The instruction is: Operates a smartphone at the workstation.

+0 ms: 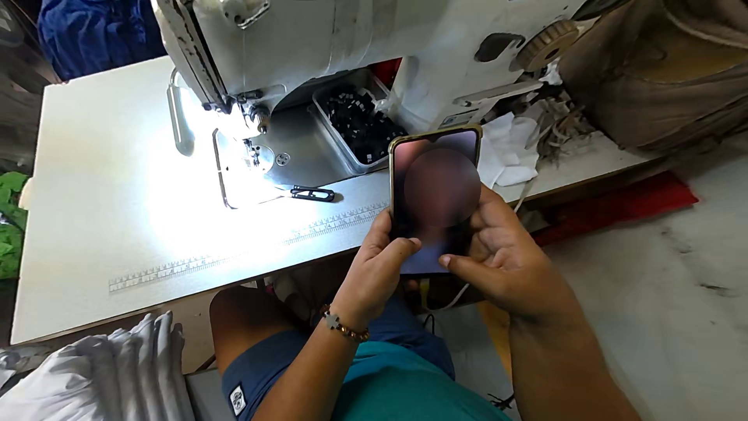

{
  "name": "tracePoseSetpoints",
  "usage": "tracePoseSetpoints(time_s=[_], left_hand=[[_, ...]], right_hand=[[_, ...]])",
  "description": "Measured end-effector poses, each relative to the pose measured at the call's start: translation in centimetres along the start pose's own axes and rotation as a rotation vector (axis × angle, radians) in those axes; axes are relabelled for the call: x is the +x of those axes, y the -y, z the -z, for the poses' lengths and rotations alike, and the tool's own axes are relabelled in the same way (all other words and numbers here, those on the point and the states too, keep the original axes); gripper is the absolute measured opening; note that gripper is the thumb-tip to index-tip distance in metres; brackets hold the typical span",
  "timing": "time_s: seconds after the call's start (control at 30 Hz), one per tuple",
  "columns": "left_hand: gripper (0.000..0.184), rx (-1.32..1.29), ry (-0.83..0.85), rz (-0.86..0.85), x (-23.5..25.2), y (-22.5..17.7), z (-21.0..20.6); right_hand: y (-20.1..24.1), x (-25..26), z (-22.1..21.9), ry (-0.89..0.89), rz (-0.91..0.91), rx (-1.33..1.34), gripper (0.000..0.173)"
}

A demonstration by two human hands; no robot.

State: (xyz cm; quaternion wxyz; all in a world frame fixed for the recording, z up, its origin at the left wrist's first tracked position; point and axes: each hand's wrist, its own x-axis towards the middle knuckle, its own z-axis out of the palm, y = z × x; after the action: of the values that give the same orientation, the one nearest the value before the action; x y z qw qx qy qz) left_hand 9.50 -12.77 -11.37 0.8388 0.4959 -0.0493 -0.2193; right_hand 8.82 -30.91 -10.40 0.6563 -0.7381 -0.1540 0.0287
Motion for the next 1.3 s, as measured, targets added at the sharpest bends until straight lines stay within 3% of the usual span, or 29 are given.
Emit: tracePoseSetpoints(time_s=[0.77, 0.97, 1.1, 1.3], left_hand=[[0.047, 0.014, 0.025, 0.028, -0.4, 0.2, 0.1], [0.045, -0.006, 0.039, 0.026, -0.5, 0.4, 0.0], [0.047, -0.020, 0.059, 0.020, -0.4, 0.5, -0.1], [0.046, -0.015, 0.068, 0.015, -0.4, 0.8, -0.2]], right_hand=[[-0.1, -0.1, 0.1, -0.039, -0.029, -0.023, 0.089], [0.0, 0.1, 0.3, -0.180, 0.078, -0.280, 0.089], [0.3, 0.8, 0.7, -0.280, 0.180, -0.589, 0.077], [1.3, 1.9, 0.7, -0.285, 0.232, -0.717, 0.065]])
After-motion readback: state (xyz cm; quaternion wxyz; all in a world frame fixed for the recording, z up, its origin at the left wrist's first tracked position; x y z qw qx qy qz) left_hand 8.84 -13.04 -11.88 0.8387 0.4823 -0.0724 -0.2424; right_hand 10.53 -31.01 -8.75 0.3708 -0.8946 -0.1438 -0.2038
